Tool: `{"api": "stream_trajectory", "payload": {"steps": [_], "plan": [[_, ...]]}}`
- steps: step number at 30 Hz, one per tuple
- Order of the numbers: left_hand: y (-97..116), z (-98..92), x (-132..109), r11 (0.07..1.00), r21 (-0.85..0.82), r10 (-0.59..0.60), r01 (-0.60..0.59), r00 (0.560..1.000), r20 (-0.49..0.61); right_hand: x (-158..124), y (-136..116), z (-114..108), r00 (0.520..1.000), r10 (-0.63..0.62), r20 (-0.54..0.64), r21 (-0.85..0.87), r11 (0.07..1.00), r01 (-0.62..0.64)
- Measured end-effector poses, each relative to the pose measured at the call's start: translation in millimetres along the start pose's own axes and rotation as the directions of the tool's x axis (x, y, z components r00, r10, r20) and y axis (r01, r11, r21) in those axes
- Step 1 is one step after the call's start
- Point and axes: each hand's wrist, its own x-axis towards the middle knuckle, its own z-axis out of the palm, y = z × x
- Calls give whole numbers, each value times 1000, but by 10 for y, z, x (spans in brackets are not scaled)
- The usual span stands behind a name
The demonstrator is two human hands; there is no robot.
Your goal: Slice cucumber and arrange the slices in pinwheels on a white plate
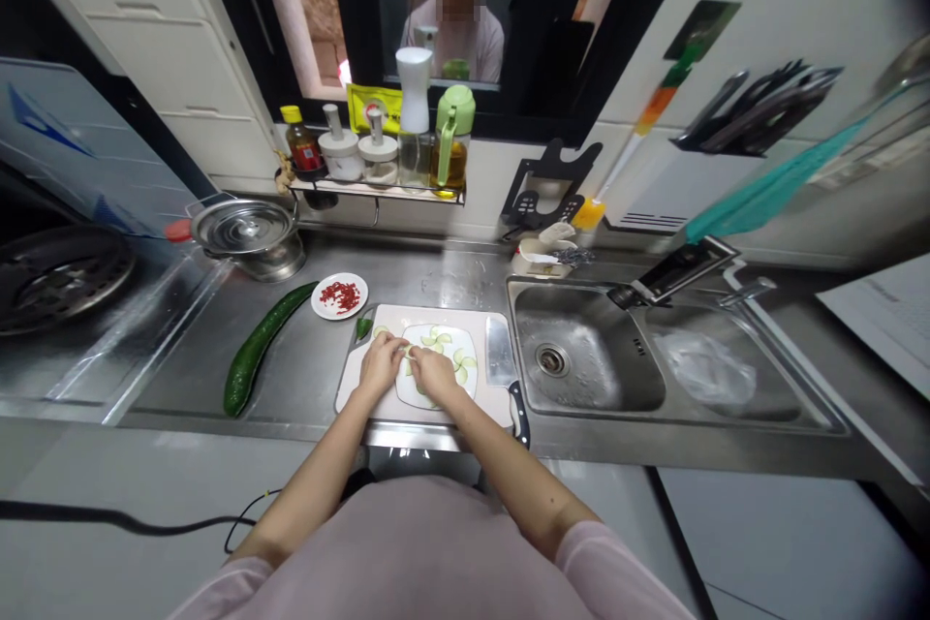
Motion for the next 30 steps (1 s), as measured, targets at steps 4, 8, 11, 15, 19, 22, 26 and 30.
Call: {"api": "stream_trajectory", "payload": {"steps": [4, 8, 11, 15, 19, 22, 26, 30], "plan": [[-14, -26, -21, 999, 24, 37, -37, 999, 11, -92, 3, 25, 999, -17, 31, -59, 998, 18], [3, -42, -26, 997, 61, 42, -43, 999, 27, -121, -2, 61, 999, -21, 34, -61, 998, 23], [16, -43, -27, 996, 71, 44, -46, 999, 27, -116, -3, 78, 999, -25, 30, -61, 998, 27], [13, -29, -27, 997, 71, 42, -43, 999, 23, -109, -1, 82, 999, -24, 32, -56, 998, 26], [1, -8, -28, 998, 62, 34, -35, 999, 11, -111, -4, 80, 1000, -21, 21, -61, 998, 22], [-2, 3, -26, 999, 44, 30, -30, 1000, 7, -116, -8, 76, 999, -16, 28, -65, 998, 18], [0, 11, -18, 999, 38, 28, -29, 1000, 12, -121, -5, 67, 999, -9, 39, -64, 998, 11], [0, 20, -12, 999, 44, 31, -32, 999, 17, -126, 9, 67, 999, -12, 31, -57, 998, 14]]}}
